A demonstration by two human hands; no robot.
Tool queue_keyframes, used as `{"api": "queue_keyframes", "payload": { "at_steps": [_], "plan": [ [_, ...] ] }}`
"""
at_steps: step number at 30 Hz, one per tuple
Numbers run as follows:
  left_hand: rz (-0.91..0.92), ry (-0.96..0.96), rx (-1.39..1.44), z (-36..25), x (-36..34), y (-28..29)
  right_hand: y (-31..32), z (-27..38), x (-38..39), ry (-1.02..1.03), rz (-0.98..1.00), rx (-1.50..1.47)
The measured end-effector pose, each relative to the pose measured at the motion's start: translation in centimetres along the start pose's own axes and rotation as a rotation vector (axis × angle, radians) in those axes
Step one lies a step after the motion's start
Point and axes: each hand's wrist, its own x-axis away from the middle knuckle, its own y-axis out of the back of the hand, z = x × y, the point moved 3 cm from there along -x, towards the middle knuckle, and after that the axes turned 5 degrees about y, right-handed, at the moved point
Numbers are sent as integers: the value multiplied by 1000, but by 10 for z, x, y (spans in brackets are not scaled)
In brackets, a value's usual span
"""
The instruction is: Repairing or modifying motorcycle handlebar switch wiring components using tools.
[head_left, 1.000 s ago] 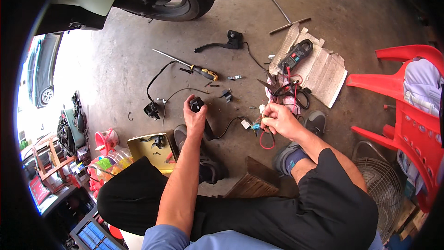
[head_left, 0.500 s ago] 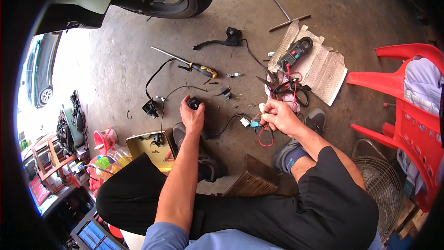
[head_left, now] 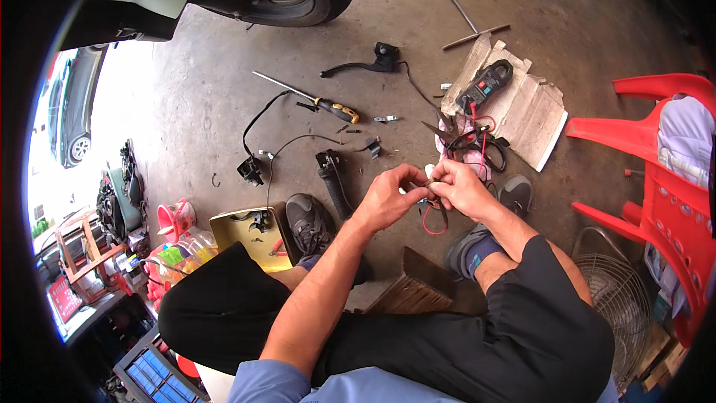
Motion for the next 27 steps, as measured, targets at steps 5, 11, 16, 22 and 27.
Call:
{"api": "queue_keyframes", "payload": {
  "at_steps": [5, 11, 16, 22, 27],
  "plan": [
    [-45, -4, -31, 9, -2, -3, -2, -2, 0, 20, 4, -13],
    [-113, -37, -84, 14, -3, -7, -2, -3, 1, 32, 15, 20],
    [-122, -55, -100, 15, -3, -8, -2, -4, 3, 34, 29, 25],
    [-109, -35, -79, 15, -3, -6, -3, -1, 4, 32, 36, 36],
    [-74, -23, -95, 11, -2, -2, -4, 1, 5, 21, 46, 42]
  ]
}}
